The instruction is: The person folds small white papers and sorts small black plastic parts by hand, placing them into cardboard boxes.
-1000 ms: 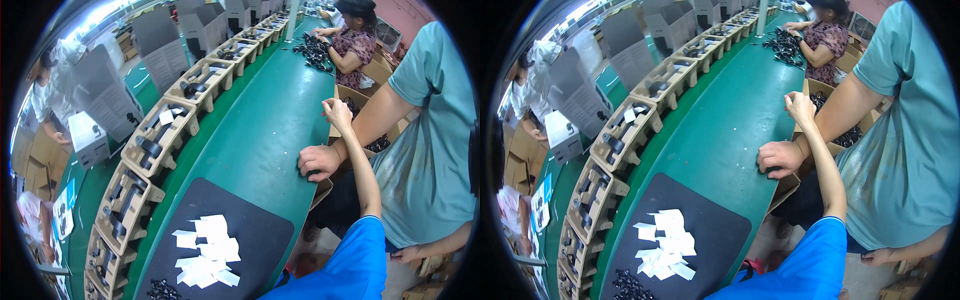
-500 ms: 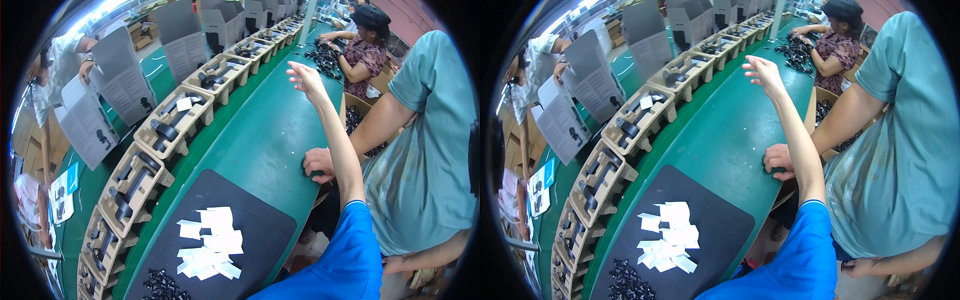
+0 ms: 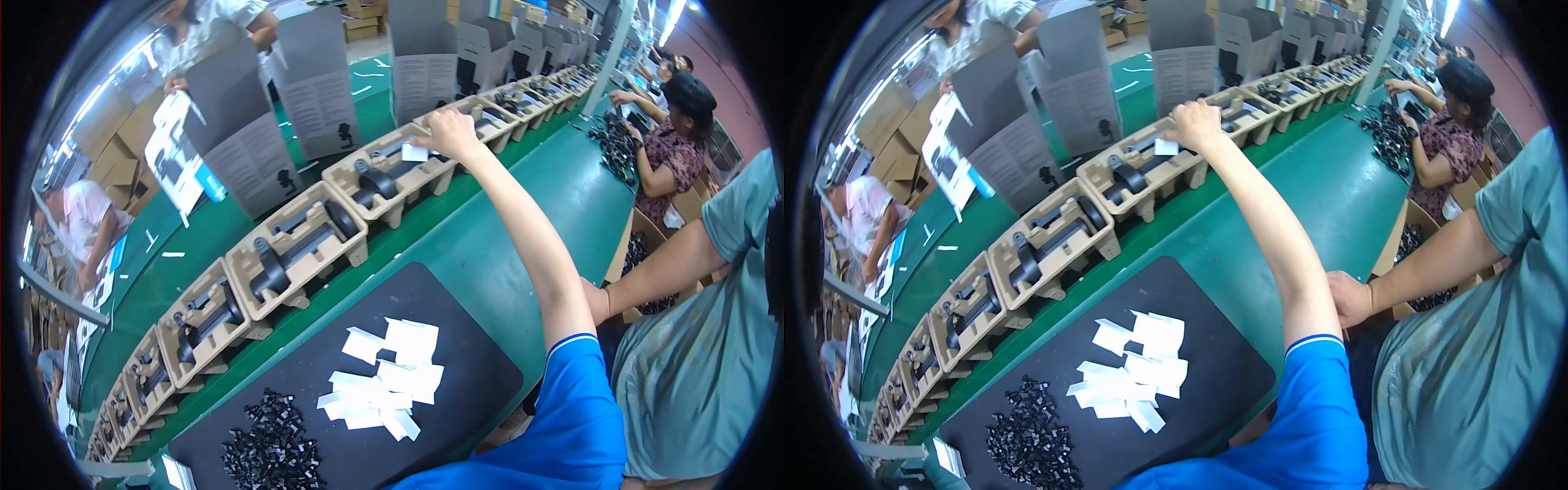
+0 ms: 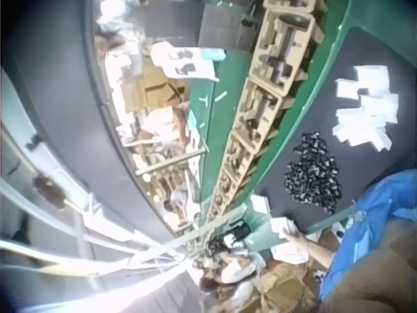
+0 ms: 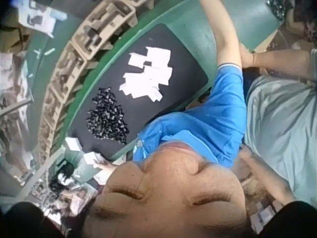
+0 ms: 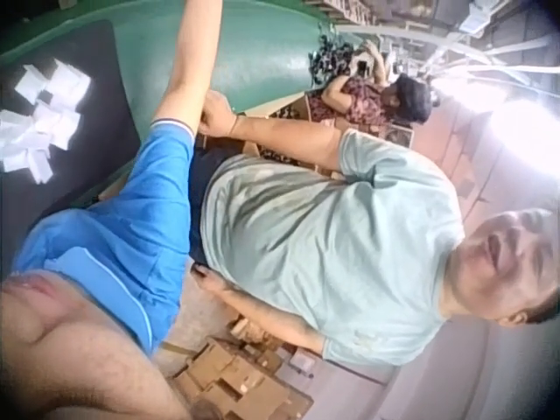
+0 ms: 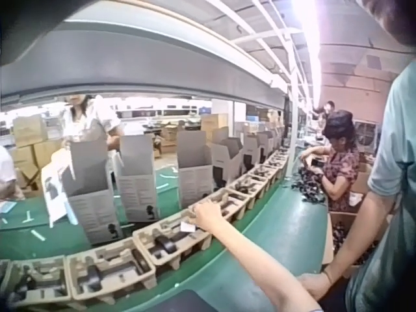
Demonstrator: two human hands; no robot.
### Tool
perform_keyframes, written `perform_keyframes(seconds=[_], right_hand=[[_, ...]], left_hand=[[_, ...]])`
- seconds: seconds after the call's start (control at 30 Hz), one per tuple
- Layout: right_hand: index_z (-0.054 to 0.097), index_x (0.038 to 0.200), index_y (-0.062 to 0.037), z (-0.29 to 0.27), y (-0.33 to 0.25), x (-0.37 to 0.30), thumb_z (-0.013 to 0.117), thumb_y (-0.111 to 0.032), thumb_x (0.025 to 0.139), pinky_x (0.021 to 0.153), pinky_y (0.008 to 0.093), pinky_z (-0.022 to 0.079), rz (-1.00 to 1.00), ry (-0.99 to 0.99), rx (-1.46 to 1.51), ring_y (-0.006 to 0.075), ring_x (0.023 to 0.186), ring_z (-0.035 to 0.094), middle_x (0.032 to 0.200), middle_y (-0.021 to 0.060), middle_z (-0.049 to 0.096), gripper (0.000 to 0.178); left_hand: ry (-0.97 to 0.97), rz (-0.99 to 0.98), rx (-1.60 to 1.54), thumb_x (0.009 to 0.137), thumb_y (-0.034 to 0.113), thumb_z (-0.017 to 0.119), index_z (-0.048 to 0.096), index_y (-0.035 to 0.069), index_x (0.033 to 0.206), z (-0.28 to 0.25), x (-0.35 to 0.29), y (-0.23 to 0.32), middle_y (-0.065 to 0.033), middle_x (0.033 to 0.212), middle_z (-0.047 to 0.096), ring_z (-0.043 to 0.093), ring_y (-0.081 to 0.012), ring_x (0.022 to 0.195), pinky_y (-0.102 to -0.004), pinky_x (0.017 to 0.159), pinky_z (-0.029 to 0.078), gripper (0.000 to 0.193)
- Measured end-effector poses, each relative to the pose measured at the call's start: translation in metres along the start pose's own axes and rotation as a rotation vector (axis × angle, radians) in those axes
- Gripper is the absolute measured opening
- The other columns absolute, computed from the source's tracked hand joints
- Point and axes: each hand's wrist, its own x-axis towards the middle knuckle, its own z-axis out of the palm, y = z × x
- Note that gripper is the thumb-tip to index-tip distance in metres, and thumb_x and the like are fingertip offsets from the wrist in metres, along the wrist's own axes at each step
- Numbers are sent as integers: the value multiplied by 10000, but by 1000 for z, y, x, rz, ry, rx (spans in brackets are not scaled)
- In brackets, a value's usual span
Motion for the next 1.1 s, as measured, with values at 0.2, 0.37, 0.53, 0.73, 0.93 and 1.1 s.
perform_keyframes(seconds=[0.2,0.37,0.53,0.73,0.93,1.1], right_hand=[[681,796,-26,42,8,10,796,-229,653,711,420,559,-17,-78,-142,317,826,683,809,174,684,274],[696,783,-52,36,-9,0,713,-164,712,666,402,553,91,32,-118,301,804,688,801,147,691,134],[725,805,-110,56,-24,0,619,-115,777,655,357,543,134,48,-303,241,799,703,807,94,710,110],[722,844,-104,46,-25,-1,611,-200,811,660,396,544,152,-72,-256,277,819,702,843,125,711,151],[732,965,-146,-12,17,-42,608,-340,855,677,402,543,347,285,273,251,796,695,803,93,710,256],[672,1104,-102,-9,84,-74,601,-270,909,479,228,410,760,436,1314,82,578,536,924,21,694,268]], left_hand=[[71,-21,-40,882,249,587,461,44,1307,-3,8,-20,-200,1239,519,569,-331,1048,-436,828,531,489],[102,-38,-28,886,255,584,467,46,1304,-4,19,-28,-198,1239,518,567,-328,1051,-433,834,529,482],[122,-42,-23,890,261,581,473,49,1301,-4,31,-30,-197,1239,518,565,-325,1054,-429,841,527,474],[154,-47,-33,896,268,578,480,53,1297,-4,42,-38,-194,1239,518,563,-322,1057,-425,849,525,466],[179,-48,-31,901,276,574,487,56,1293,-11,56,-40,-192,1239,517,561,-318,1061,-421,858,522,457],[138,-44,-36,905,282,571,493,59,1290,0,67,-31,-190,1239,517,559,-315,1064,-418,864,520,451]])
